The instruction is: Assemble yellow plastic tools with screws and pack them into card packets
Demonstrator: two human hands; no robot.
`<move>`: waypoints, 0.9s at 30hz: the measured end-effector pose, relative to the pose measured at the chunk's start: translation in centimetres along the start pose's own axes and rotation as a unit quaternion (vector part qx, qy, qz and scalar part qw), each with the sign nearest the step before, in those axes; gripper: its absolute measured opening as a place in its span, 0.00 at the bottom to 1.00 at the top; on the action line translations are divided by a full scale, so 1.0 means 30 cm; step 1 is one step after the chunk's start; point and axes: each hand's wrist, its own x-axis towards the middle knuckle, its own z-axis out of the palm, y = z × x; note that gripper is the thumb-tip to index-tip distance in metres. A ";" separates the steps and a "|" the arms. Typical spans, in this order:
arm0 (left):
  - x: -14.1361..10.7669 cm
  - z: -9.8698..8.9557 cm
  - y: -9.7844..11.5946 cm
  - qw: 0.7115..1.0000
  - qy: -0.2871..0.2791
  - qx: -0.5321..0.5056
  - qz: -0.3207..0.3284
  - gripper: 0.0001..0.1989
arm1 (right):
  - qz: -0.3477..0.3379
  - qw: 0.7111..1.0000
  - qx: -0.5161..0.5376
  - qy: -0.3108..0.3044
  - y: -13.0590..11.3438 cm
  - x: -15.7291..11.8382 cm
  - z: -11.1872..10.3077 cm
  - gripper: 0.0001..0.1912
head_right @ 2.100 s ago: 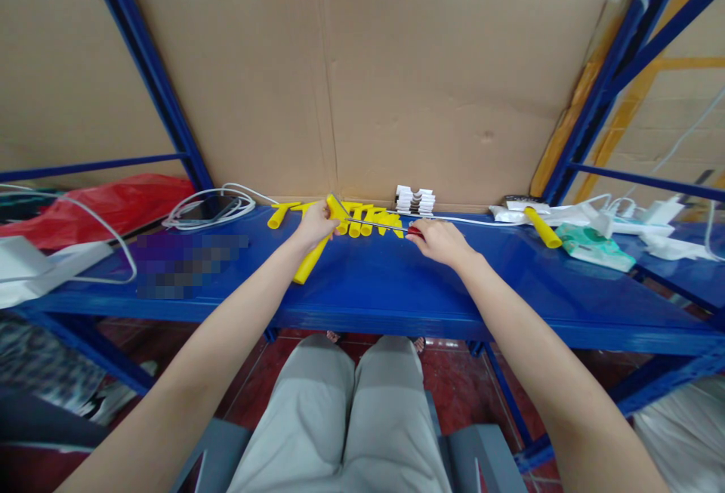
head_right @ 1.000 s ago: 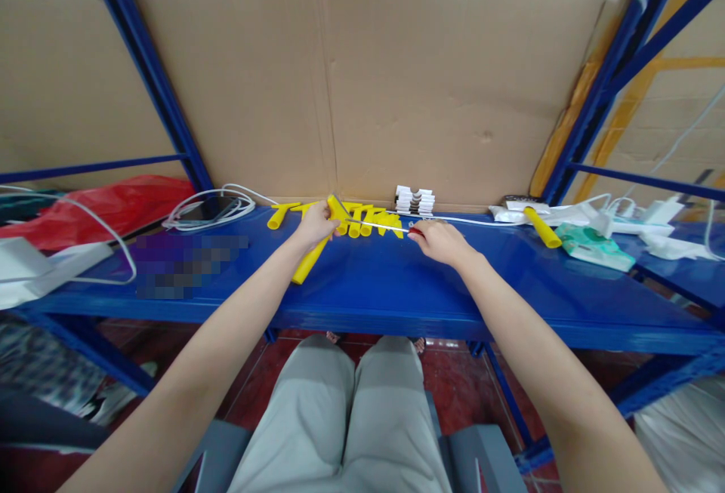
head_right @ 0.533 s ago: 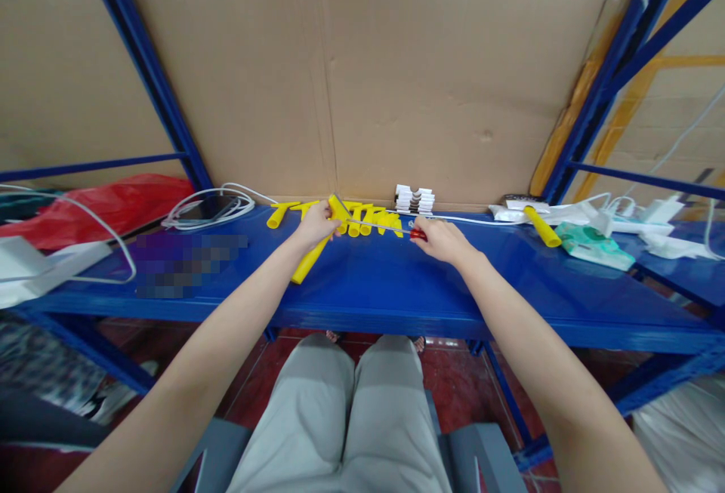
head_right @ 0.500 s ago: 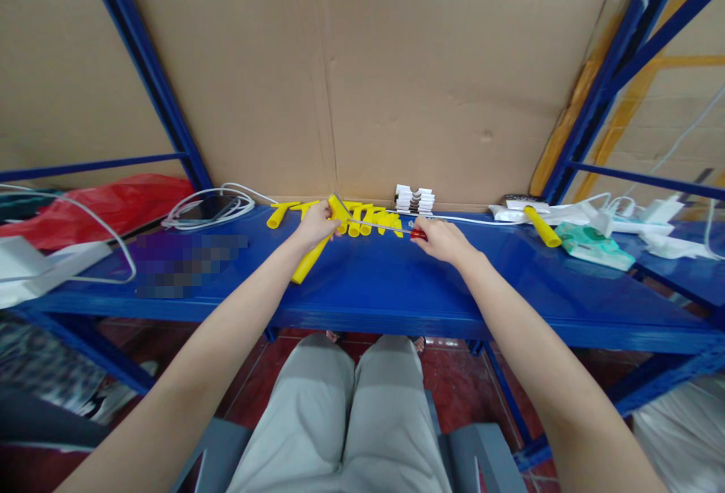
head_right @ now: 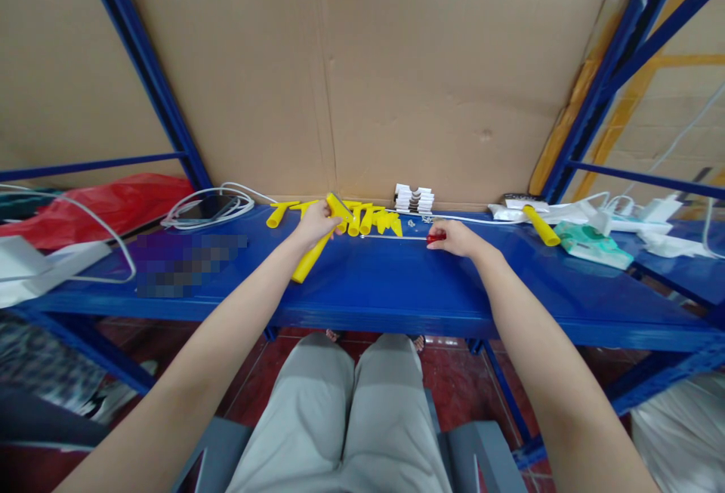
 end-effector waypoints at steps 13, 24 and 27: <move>-0.036 -0.008 0.038 0.997 -0.024 -0.068 -0.010 0.08 | 0.020 0.999 -0.007 -0.039 0.055 0.020 0.014 0.12; -0.004 -0.012 0.009 0.994 -0.099 -0.041 0.007 0.16 | 0.041 0.997 -0.059 -0.008 0.040 0.049 0.049 0.15; 0.004 -0.001 -0.009 0.996 -0.053 0.021 0.076 0.23 | 0.072 0.988 -0.128 0.041 0.006 0.071 0.067 0.14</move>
